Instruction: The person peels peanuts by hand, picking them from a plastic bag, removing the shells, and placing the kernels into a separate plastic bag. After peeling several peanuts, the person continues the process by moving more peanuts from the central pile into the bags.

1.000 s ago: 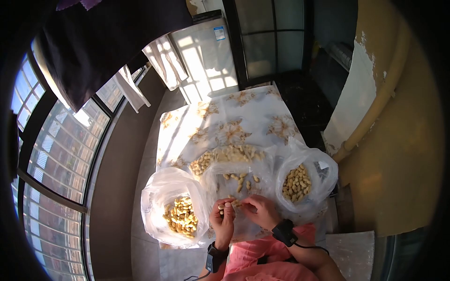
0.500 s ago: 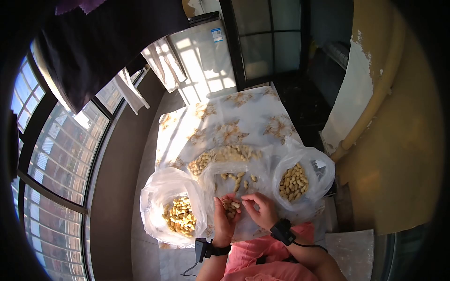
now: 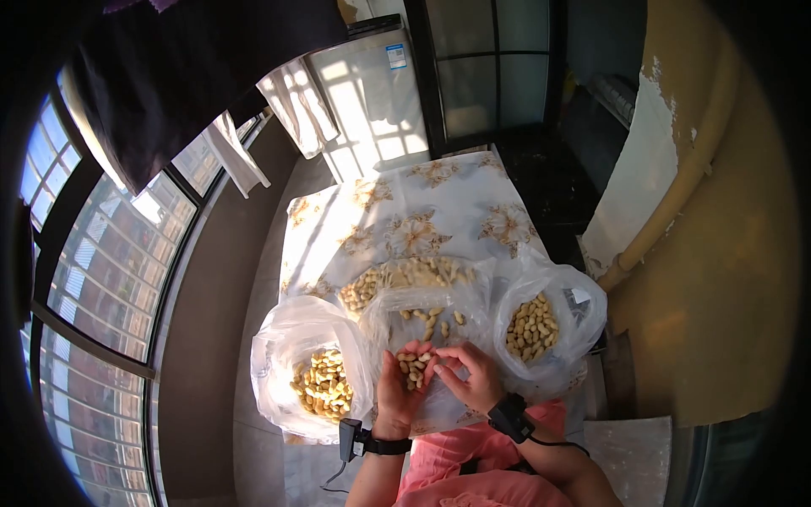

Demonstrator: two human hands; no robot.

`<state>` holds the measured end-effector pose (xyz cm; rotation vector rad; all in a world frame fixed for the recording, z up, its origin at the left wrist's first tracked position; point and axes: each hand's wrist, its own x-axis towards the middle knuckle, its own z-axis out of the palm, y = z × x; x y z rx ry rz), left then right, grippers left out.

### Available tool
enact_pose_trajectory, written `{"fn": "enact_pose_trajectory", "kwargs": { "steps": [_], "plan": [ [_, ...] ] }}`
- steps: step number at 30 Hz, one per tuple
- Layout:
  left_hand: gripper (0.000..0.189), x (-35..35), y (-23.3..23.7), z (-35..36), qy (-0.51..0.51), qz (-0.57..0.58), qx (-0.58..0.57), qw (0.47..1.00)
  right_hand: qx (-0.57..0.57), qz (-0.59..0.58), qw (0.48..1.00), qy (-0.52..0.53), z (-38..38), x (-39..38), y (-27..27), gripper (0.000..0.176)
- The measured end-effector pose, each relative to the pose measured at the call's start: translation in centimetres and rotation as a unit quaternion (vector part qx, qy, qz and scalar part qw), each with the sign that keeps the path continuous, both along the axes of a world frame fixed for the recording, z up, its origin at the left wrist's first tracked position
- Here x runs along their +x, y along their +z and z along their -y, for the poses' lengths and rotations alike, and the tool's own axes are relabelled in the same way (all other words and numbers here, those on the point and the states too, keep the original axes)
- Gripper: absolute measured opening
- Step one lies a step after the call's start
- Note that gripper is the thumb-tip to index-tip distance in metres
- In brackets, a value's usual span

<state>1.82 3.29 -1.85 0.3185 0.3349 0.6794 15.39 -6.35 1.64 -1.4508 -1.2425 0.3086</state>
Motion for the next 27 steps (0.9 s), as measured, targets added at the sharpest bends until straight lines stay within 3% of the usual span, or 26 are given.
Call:
{"fn": "enact_pose_trajectory", "kwargs": {
  "steps": [6, 9, 12, 15, 20, 27],
  "plan": [
    [0.054, 0.4, 0.0, 0.2, 0.020, -0.039, -0.014, 0.999, -0.042, 0.012, 0.999, 0.016, -0.5, -0.1, 0.4, 0.033],
    [0.053, 0.0, -0.1, -0.1, -0.004, -0.040, -0.007, 0.999, -0.017, 0.114, 0.993, -0.002, -1.1, -0.2, 0.4, 0.035],
    [0.053, -0.1, 0.1, -0.3, -0.023, -0.045, -0.005, 0.999, -0.085, 0.043, 0.995, 0.018, -0.9, -0.3, 0.2, 0.033],
    [0.052, -0.1, 0.7, -0.2, -0.029, -0.041, -0.012, 0.999, -0.049, 0.079, 0.996, 0.008, -1.0, 0.0, -0.7, 0.028],
    [0.051, 0.1, 1.8, -0.2, -0.021, -0.058, -0.028, 0.998, -0.031, 0.011, 0.999, 0.001, -1.0, -0.1, -0.2, 0.013],
    [0.049, -0.3, 1.9, -0.5, -0.013, -0.031, -0.061, 0.998, -0.026, -0.009, 1.000, -0.009, -0.8, 0.1, -0.5, 0.012]
  ]
}}
